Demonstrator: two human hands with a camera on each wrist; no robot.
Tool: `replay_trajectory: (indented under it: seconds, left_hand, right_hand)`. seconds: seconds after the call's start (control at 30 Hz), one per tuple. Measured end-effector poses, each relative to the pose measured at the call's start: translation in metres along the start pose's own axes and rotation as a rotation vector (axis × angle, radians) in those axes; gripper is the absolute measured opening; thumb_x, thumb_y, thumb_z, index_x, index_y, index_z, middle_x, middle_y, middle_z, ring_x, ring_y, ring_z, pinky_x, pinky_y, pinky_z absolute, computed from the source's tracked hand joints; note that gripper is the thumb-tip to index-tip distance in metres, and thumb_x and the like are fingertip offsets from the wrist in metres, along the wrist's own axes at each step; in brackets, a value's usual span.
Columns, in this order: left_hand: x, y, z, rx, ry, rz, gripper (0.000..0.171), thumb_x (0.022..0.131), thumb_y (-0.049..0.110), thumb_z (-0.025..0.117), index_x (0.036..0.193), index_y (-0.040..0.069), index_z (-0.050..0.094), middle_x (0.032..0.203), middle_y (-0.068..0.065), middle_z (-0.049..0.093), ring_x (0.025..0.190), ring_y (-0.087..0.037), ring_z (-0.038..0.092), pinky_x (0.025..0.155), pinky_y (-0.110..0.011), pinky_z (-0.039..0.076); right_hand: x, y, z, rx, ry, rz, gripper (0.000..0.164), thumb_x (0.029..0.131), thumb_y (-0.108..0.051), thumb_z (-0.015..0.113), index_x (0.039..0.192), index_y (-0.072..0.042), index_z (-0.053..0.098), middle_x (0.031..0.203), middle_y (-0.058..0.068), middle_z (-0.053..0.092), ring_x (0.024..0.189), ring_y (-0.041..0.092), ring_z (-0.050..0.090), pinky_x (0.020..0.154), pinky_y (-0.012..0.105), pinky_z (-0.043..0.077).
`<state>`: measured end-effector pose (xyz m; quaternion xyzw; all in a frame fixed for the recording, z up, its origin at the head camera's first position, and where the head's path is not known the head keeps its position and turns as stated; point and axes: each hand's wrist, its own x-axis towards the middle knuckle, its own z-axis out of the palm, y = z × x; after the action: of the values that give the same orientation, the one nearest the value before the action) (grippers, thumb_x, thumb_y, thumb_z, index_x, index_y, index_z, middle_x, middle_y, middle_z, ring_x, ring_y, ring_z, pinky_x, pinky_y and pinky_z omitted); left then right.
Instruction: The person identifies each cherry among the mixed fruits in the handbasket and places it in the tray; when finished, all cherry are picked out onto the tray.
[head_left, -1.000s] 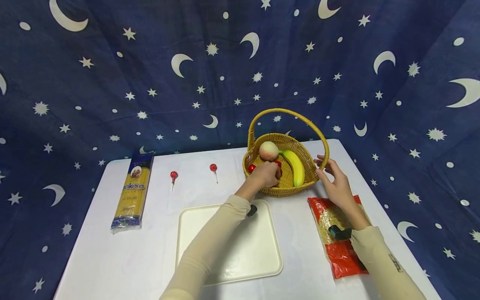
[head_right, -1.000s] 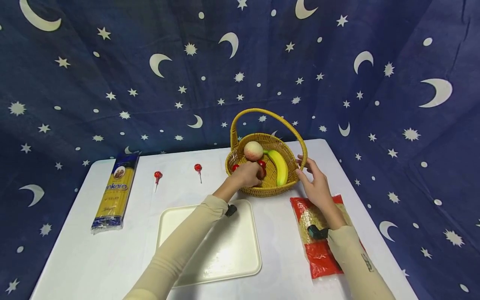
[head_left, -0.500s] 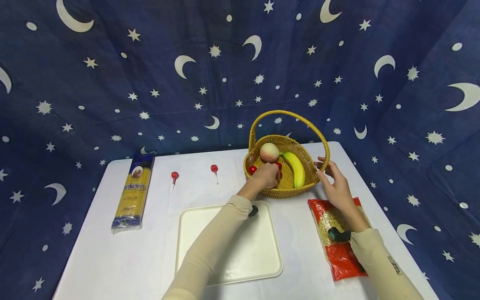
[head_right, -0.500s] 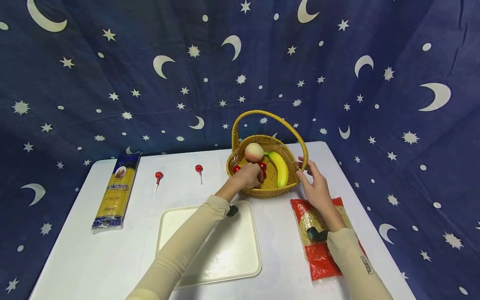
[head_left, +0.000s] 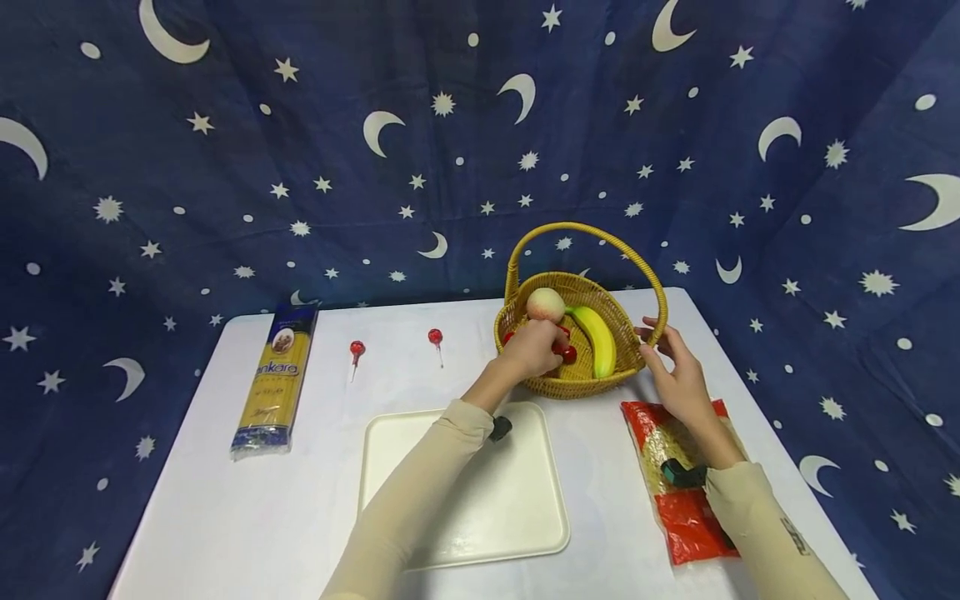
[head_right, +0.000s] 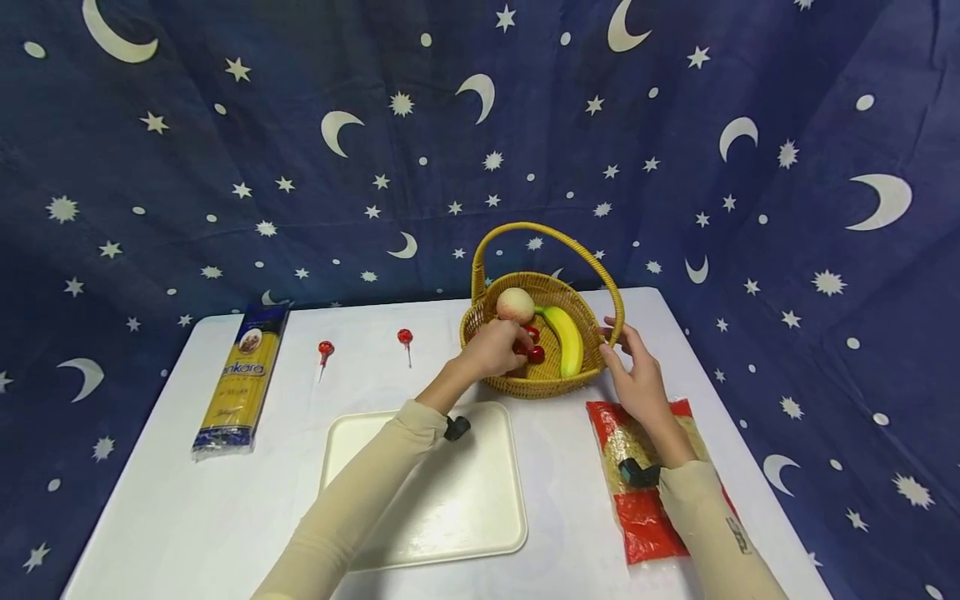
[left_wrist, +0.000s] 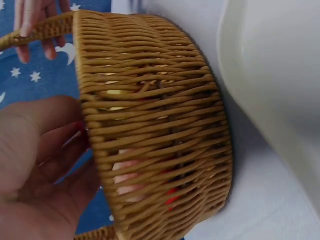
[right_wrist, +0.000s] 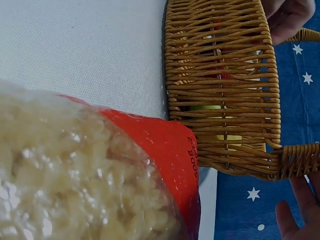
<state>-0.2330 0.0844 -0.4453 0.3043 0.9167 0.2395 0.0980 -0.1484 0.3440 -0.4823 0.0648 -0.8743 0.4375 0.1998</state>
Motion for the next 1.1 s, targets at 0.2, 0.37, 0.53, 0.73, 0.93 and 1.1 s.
replay_trajectory:
  seconds: [0.2,0.37,0.53,0.73,0.93,1.1]
  left_hand:
    - [-0.022,-0.003,-0.013,-0.039,0.134,0.045,0.024,0.095,0.015,0.078,0.120,0.014,0.081,0.126,-0.003,0.079,0.118,-0.023,0.073,0.103,-0.035,0.059]
    - [-0.048,-0.011,-0.024,-0.116,0.228,0.074,0.025,0.095,0.012,0.077,0.119,0.010,0.080,0.131,-0.006,0.076,0.122,-0.025,0.071,0.106,-0.040,0.057]
    - [-0.077,-0.018,-0.035,-0.145,0.287,0.078,0.025,0.095,0.011,0.077,0.119,0.009,0.080,0.123,-0.005,0.077,0.114,-0.024,0.072,0.099,-0.043,0.057]
    - [-0.107,-0.027,-0.048,-0.129,0.367,0.105,0.024,0.094,0.010,0.079,0.118,0.010,0.080,0.121,-0.004,0.078,0.112,-0.022,0.071,0.099,-0.041,0.058]
    - [-0.144,-0.038,-0.059,-0.153,0.445,0.089,0.021,0.092,0.008,0.081,0.113,0.010,0.081,0.117,-0.003,0.080,0.103,-0.019,0.073,0.094,-0.039,0.060]
    - [-0.176,-0.054,-0.060,-0.145,0.514,0.041,0.023,0.090,0.006,0.082,0.113,0.009,0.082,0.117,-0.005,0.080,0.105,-0.020,0.074,0.097,-0.041,0.061]
  right_hand:
    - [-0.001,-0.002,0.002,-0.012,-0.002,0.008,0.048,0.108,-0.012,0.062,0.155,-0.014,0.051,0.144,0.020,0.067,0.130,0.032,0.062,0.108,0.006,0.039]
    - [-0.001,0.000,0.005,-0.010,-0.002,0.000,0.049,0.108,-0.011,0.061,0.155,-0.014,0.051,0.144,0.022,0.066,0.131,0.022,0.062,0.107,0.005,0.038]
    - [-0.001,0.000,0.006,0.006,0.018,-0.016,0.047,0.107,-0.008,0.062,0.153,-0.010,0.053,0.143,0.024,0.065,0.127,-0.010,0.054,0.107,0.005,0.039]
    - [-0.004,-0.003,0.003,-0.003,0.043,0.009,0.041,0.107,-0.011,0.062,0.148,-0.006,0.056,0.142,0.022,0.064,0.123,-0.015,0.051,0.108,0.005,0.039]
    - [-0.004,-0.004,0.004,-0.021,0.055,0.030,0.039,0.108,-0.015,0.062,0.146,-0.007,0.057,0.140,0.008,0.064,0.124,-0.014,0.052,0.108,0.005,0.040]
    - [-0.003,-0.008,0.007,-0.013,0.059,0.039,0.039,0.108,-0.015,0.062,0.146,-0.007,0.058,0.138,-0.005,0.064,0.124,-0.015,0.051,0.109,0.006,0.041]
